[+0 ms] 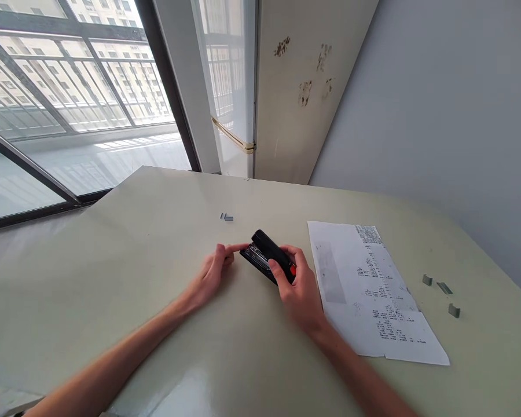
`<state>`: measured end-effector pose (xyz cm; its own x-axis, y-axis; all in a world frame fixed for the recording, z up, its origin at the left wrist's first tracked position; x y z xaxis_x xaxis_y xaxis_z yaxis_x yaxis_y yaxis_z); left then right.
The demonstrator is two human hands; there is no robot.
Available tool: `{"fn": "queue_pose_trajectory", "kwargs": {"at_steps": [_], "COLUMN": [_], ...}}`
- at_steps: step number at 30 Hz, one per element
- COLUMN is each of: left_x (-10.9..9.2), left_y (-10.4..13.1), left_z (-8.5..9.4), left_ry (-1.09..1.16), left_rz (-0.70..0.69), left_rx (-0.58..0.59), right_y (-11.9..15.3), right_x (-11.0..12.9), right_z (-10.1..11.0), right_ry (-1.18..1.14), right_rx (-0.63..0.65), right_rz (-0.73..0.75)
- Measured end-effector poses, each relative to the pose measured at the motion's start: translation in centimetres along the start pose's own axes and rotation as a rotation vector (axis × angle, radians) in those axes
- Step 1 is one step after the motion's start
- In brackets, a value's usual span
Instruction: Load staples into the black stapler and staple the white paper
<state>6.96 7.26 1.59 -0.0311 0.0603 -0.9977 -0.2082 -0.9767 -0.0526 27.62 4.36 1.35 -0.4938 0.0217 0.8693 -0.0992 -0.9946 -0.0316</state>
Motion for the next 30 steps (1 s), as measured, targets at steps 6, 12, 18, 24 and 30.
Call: {"fn": "queue_pose_trajectory", "kwargs": {"at_steps": [6,12,18,24,30], "left_x": [1.7,3.3,4.3,4.6,3.7], "left_y": [0.1,1.4,1.7,1.4,1.1], "left_z": [-0.2,-4.5,-4.4,-3.4,-4.1], "left_ry": [0.504,0.983,1.228,1.26,1.302], "left_rz": [0.126,0.445,0.611,0.601,0.545], "left_rx": [-0.073,0.167,0.089,-0.053,0.066], "right_y": [-0.4,-3.5,-8.2,-9.4,-2.4], "right_x": [0.1,1.1,4.4,8.1,10.1], "right_z": [0.0,-2.5,-8.2,-8.8,-4.9], "right_ry": [0.044,0.04,0.033,0.015,0.413], "right_rx": [-0.025,0.054,0.225,0.238,0.068], "right_rz": [0.039,0.152,0.39,0.486,0.804]}}
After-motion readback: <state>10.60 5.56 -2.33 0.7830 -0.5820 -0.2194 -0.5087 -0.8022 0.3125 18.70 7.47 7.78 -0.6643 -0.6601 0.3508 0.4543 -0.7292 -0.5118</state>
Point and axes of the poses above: each hand's wrist, its own y-axis away from the middle knuckle, its own z-axis out of the back of the hand, x = y × z, the point moved 10 cm from there along -y, towards the middle knuckle, and after that the axes turned 15 degrees about y, right-handed, at the moved point
